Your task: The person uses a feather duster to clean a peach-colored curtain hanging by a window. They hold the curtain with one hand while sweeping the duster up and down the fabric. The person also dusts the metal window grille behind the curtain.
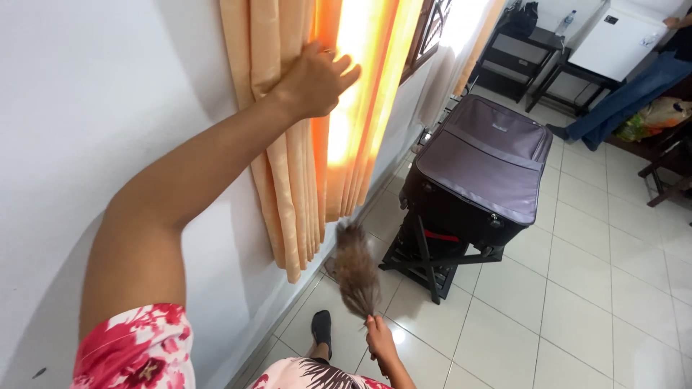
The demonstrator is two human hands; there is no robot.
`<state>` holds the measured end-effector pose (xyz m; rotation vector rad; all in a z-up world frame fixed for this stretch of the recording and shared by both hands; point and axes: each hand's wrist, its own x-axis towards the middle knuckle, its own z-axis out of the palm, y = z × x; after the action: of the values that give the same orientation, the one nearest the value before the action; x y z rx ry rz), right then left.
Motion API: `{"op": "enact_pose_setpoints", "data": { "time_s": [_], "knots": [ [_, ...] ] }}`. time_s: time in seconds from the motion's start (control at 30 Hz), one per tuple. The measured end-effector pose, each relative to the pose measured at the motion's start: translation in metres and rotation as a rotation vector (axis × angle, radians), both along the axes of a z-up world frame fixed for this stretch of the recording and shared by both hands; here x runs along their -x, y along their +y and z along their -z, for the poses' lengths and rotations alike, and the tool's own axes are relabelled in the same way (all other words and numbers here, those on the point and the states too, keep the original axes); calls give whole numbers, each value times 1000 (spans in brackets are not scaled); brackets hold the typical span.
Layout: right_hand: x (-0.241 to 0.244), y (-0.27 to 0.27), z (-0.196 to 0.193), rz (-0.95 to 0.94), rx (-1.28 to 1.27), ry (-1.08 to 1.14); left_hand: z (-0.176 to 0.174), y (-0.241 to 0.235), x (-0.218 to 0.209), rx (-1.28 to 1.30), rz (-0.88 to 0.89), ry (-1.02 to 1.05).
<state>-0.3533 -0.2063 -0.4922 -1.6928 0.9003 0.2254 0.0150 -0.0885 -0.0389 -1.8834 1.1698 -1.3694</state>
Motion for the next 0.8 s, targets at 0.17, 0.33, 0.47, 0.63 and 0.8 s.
{"op": "enact_pose_setpoints", "data": {
  "time_s": [0.17, 0.33, 0.47, 0.63, 0.8],
  "knots": [
    [3, -1, 2, 120, -65, -177, 4, -56, -17, -73, 194, -251],
    [15, 0, -5, 213, -143, -213, 2, -98, -37, -228, -81, -27],
    [20, -8, 1, 318, -164, -243, 25, -114, -84, -191, -130, 10],
    [11, -25, -40, 321, -111, -368, 5, -60, -35, -313, -211, -4],
    [-24, -48, -117, 249, -57, -562, 5, 13, -27, -173, 101, -139]
  ]
}}
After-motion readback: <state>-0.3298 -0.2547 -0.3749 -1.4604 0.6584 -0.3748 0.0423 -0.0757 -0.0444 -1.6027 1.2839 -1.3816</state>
